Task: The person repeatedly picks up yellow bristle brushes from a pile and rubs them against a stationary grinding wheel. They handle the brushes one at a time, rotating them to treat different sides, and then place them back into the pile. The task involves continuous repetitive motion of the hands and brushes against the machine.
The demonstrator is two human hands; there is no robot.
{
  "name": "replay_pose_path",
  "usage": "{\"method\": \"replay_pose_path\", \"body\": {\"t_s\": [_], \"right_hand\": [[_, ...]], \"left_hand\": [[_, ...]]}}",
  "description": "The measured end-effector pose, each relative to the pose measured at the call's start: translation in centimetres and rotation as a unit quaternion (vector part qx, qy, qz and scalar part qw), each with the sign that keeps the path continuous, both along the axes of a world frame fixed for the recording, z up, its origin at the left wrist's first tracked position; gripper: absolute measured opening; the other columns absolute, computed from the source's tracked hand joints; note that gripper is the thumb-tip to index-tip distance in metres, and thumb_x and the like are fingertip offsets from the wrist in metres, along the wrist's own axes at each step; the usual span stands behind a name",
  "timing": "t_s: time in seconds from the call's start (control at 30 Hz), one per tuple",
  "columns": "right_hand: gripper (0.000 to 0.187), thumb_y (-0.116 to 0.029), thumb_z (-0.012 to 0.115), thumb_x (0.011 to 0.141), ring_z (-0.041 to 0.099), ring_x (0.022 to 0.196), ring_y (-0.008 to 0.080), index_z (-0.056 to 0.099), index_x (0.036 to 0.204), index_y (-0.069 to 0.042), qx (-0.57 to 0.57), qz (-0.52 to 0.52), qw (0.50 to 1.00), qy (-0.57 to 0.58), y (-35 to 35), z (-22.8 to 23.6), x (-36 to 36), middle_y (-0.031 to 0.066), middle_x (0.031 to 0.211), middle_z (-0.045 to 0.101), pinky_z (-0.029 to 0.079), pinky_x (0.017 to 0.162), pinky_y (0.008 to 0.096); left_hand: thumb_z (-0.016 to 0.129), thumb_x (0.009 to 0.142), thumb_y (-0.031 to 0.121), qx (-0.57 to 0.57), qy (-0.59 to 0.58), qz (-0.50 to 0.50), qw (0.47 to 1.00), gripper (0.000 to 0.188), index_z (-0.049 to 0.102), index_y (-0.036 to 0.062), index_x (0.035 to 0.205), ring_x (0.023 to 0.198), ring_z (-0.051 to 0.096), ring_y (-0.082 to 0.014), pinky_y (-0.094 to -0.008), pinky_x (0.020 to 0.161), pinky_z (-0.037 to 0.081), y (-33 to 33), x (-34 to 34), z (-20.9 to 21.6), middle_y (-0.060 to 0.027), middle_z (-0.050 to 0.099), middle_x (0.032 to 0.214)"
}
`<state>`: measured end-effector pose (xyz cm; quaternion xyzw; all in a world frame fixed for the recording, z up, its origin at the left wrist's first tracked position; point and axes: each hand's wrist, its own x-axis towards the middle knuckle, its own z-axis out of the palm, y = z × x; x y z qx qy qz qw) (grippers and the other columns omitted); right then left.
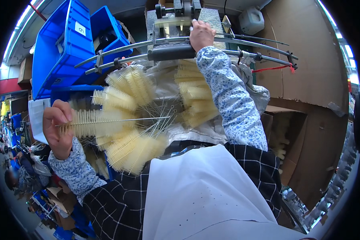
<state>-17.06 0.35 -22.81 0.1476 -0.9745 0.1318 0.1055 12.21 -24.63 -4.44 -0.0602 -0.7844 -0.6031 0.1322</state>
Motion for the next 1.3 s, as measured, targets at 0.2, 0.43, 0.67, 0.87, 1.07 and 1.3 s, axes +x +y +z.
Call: {"method": "replay_pose_path", "body": {"t_s": [0.2,0.43,0.67,0.87,1.07,1.3], "right_hand": [[0.019,-0.011,0.047,0.08,0.053,0.095,0.0217,0.058,0.096,-0.008,0.014,0.003,1.0,-0.015,1.2,0.4,-0.3,0.0044,0.098,0.058,0.037,0.081,0.042],[0.026,-0.013,0.052,0.074,0.056,0.093,0.0225,0.059,0.099,-0.013,-0.006,0.003,0.998,0.07,9.4,-1.4,-3.6,0.0036,0.099,0.059,0.042,0.075,0.0432],[0.032,-0.032,0.057,0.078,0.058,0.088,0.0282,0.059,0.105,-0.014,-0.086,0.055,0.992,-0.073,16.6,-0.5,-7.9,0.0093,0.097,0.062,0.044,0.081,0.0363],[0.024,-0.025,0.049,0.084,0.056,0.089,0.0294,0.059,0.104,-0.017,0.079,0.095,0.992,0.034,18.8,-1.2,-10.6,0.0107,0.095,0.061,0.043,0.08,0.0373],[0.024,-0.02,0.052,0.084,0.056,0.087,0.0172,0.058,0.105,-0.01,-0.157,0.172,0.926,-0.297,22.2,7.1,-3.4,0.0053,0.092,0.06,0.044,0.077,0.028],[0.03,-0.016,0.053,0.084,0.054,0.09,0.017,0.049,0.113,-0.006,-0.226,0.389,0.75,-0.485,12.2,12.7,10.4,0.0086,0.098,0.057,0.045,0.08,0.0291]], "left_hand": [[0.051,0.06,0.003,-0.018,-0.035,-0.011,0.999,0.029,0.04,0.0069,0.087,0.07,0.036,-0.0109,-0.0218,0.066,0.031,1.5,-1.0,0.3,-0.0067,0.04,0.082],[0.05,0.061,0.009,-0.061,-0.065,0.01,0.996,0.03,0.04,0.0065,0.089,0.074,0.034,-0.0117,-0.024,0.069,0.03,1.7,-0.5,0.0,-0.006,0.038,0.083],[0.049,0.059,0.006,-0.055,-0.079,-0.008,0.995,0.033,0.04,0.006,0.091,0.076,0.036,-0.0129,-0.0247,0.071,0.031,1.9,-0.5,-0.4,-0.0059,0.037,0.084],[0.047,0.059,0.002,-0.07,-0.103,-0.088,0.988,0.034,0.04,0.0055,0.092,0.077,0.038,-0.0123,-0.0242,0.072,0.032,3.4,-2.3,0.0,-0.0054,0.038,0.085],[0.048,0.062,0.002,-0.012,-0.106,-0.138,0.985,0.033,0.04,0.005,0.094,0.078,0.038,-0.0116,-0.0248,0.073,0.033,3.2,-2.9,-0.6,-0.005,0.039,0.087],[0.051,0.067,-0.003,-0.057,-0.119,-0.193,0.972,0.034,0.041,0.0041,0.098,0.089,0.043,-0.0132,-0.0272,0.077,0.038,9.6,-5.7,-2.1,-0.0049,0.04,0.092]]}}
